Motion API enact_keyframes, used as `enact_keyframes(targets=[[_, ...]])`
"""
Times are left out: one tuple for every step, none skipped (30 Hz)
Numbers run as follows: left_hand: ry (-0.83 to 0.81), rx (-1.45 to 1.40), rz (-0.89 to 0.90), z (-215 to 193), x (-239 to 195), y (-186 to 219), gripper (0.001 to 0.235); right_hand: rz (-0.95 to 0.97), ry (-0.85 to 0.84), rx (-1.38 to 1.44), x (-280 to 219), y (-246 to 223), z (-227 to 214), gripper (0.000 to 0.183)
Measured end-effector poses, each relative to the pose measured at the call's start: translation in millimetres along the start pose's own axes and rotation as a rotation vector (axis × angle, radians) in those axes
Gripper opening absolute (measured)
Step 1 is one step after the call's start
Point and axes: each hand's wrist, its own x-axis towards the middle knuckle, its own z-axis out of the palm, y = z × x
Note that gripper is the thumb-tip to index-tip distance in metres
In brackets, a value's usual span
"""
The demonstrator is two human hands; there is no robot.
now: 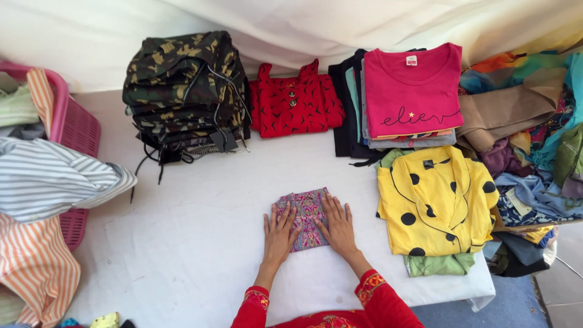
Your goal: The person folds a pink t-shirt and places it on a stack. Then they unfold and fold a patterned scarf, smoothing it out before stacking it. The person continues to handle and fold additional garments from a pile on the table.
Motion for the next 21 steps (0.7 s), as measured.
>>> enact_keyframes(targets=[[0.004, 0.003, 0.003, 0, 5, -7, 0.076, -0.001, 0.006, 0.001, 11, -1, -10, 0.078], [0.19, 0.137, 0.041, 0, 10, -14, 0.067, 0.008, -0.024, 0.089, 21, -1, -19, 0.086], [0.371, 0.267, 0.078, 2, 12, -18, 0.062, 0.022, -0.061, 0.177, 27, -1, -29, 0.093], [0.369, 0.266, 0.081, -5, 22, -19, 0.062, 0.026, -0.06, 0.176, 39, -2, -40, 0.093], [0.239, 0.058, 0.045, -13, 32, -21, 0.067, 0.015, -0.168, 0.174, 52, -3, -51, 0.098], [0.108, -0.151, 0.01, -21, 41, -22, 0.073, 0.006, -0.276, 0.171, 65, -5, -62, 0.103], [0.112, -0.147, 0.011, -30, 47, -21, 0.073, 0.002, -0.272, 0.173, 73, 1, -57, 0.103], [0.007, -0.215, -0.053, -39, 53, -20, 0.081, -0.018, -0.375, 0.126, 81, 7, -51, 0.095], [-0.102, -0.285, -0.114, -48, 58, -17, 0.089, -0.033, -0.478, 0.077, 87, 14, -47, 0.088], [-0.101, -0.284, -0.11, -45, 62, -21, 0.089, -0.032, -0.474, 0.077, 89, 22, -41, 0.088], [-0.173, -0.258, -0.115, -41, 67, -26, 0.079, -0.088, -0.482, 0.056, 90, 31, -36, 0.071], [-0.244, -0.232, -0.119, -38, 71, -30, 0.069, -0.145, -0.488, 0.035, 92, 39, -30, 0.054], [-0.24, -0.232, -0.12, -53, 70, -23, 0.069, -0.148, -0.487, 0.034, 95, 39, -41, 0.054], [-0.161, -0.142, -0.01, -67, 69, -16, 0.056, -0.196, -0.401, 0.067, 97, 39, -52, 0.042], [-0.085, -0.051, 0.098, -82, 66, -9, 0.042, -0.244, -0.317, 0.101, 99, 38, -62, 0.029], [-0.084, -0.051, 0.097, -94, 61, -1, 0.042, -0.246, -0.318, 0.101, 95, 31, -80, 0.029], [0.03, -0.079, 0.136, -106, 56, 8, 0.038, -0.247, -0.213, 0.177, 90, 23, -99, 0.026], [0.145, -0.106, 0.175, -118, 52, 16, 0.035, -0.247, -0.108, 0.252, 86, 16, -117, 0.023], [0.145, -0.108, 0.176, -114, 42, 17, 0.035, -0.246, -0.108, 0.25, 78, 15, -118, 0.023], [0.175, -0.119, 0.223, -109, 32, 18, 0.036, -0.241, -0.051, 0.275, 70, 14, -119, 0.024], [0.204, -0.13, 0.267, -105, 20, 19, 0.038, -0.238, 0.002, 0.302, 60, 12, -119, 0.024]])
